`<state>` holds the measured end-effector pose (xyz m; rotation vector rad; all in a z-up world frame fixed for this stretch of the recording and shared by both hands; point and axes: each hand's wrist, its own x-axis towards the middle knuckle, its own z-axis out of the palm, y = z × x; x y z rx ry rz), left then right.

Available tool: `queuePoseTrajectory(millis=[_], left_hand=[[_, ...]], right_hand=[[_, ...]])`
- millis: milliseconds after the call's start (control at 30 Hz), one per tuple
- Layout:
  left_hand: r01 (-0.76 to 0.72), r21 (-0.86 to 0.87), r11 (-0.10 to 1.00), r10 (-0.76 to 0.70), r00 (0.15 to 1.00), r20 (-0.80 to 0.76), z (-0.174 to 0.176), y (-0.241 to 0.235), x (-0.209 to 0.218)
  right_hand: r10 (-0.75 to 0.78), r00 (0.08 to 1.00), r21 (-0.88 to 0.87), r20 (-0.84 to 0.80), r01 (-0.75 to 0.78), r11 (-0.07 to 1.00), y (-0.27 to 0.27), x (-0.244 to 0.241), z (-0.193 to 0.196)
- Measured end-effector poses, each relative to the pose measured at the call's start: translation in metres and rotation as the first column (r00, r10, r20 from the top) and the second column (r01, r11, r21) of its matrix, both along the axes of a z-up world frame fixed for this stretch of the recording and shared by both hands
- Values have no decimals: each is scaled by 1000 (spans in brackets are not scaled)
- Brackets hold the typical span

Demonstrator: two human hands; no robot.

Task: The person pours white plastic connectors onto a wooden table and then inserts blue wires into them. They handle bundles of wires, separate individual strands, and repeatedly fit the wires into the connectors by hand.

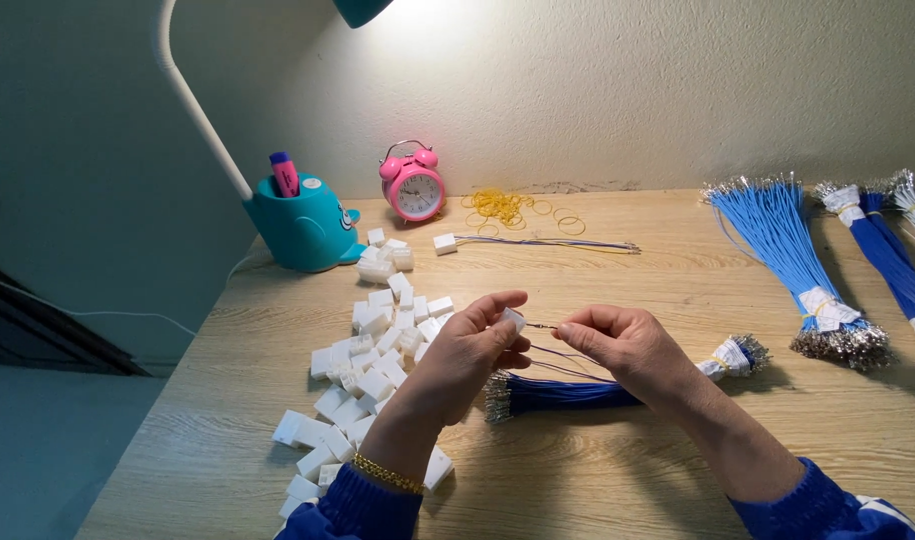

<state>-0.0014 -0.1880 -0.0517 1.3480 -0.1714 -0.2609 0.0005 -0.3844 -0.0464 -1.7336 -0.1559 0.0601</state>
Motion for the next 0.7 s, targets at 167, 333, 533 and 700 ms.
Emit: queuePoseTrajectory(millis=[167, 333, 533, 700], left_hand=[[14, -100, 995, -22, 997, -77, -1, 2, 2], [11, -162, 987, -38, 986, -162, -1, 3, -1], [-1, -181, 983, -36, 980, -198, -9, 4, 6], [-5, -205, 979, -42, 974, -224, -15, 7, 9]], right_hand=[[-36, 998, -41, 43, 37, 998, -6, 2, 1], [-48, 998, 8, 27, 48, 999, -7, 3, -2], [-17, 1000, 46, -15, 18, 999, -2, 2, 2], [-29, 999, 56, -21, 30, 998, -2, 3, -1]])
